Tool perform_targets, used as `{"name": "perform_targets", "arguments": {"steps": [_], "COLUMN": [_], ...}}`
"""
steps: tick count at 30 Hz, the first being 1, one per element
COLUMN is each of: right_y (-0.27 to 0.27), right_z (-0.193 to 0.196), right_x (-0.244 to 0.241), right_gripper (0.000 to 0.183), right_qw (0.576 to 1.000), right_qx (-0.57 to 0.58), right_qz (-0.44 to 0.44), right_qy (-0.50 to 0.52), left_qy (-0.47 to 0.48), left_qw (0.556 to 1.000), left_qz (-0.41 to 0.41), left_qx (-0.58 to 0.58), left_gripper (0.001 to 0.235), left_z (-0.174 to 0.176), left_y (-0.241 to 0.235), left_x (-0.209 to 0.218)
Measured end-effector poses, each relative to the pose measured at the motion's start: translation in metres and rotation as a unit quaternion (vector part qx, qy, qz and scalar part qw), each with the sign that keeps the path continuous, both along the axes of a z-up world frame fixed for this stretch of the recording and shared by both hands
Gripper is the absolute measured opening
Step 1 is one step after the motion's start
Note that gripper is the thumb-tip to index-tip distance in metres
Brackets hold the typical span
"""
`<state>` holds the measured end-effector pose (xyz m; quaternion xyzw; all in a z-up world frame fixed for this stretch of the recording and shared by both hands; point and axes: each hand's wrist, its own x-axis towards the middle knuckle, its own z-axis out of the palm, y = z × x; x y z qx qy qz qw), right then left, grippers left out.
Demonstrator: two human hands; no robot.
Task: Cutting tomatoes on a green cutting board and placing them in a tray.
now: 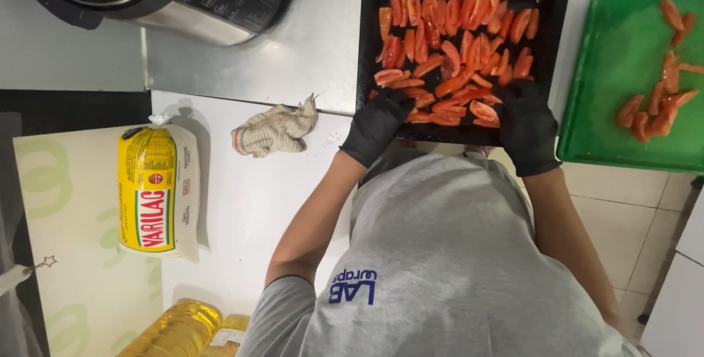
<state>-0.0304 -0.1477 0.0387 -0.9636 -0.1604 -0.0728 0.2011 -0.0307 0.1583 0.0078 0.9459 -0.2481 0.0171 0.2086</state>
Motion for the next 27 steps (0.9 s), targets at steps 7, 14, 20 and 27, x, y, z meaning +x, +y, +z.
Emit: {"name": "perform_targets", "arguments": {"steps": [7, 14, 20, 27], "right_y": [-0.018, -0.021, -0.103, -0.176], "right_z": [-0.003, 0.026, 0.021, 0.008], "right_x": [0.017, 0.005, -0.018, -0.015], "right_gripper": [0.029, 0.044, 0.069, 0.125], "right_qw": [0.994, 0.990, 0.997, 0.969], "right_qx": [0.033, -0.066, -0.047, -0.046], "right_qz": [0.096, 0.108, -0.049, -0.222], "right_qy": [0.040, 0.061, 0.032, 0.098], "left_qy": [0.005, -0.092, -0.053, -0.074], "left_qw": [0.999, 0.991, 0.995, 0.974], "left_qz": [-0.028, -0.039, -0.078, -0.150], "left_qx": [-0.047, 0.092, 0.020, -0.151], "left_gripper": [0.026, 0.034, 0.022, 0.052], "left_z": [0.043, 0.038, 0.043, 0.012], "left_y": [-0.001, -0.017, -0.086, -0.254], "left_x": [0.024, 0.025, 0.048, 0.110]}}
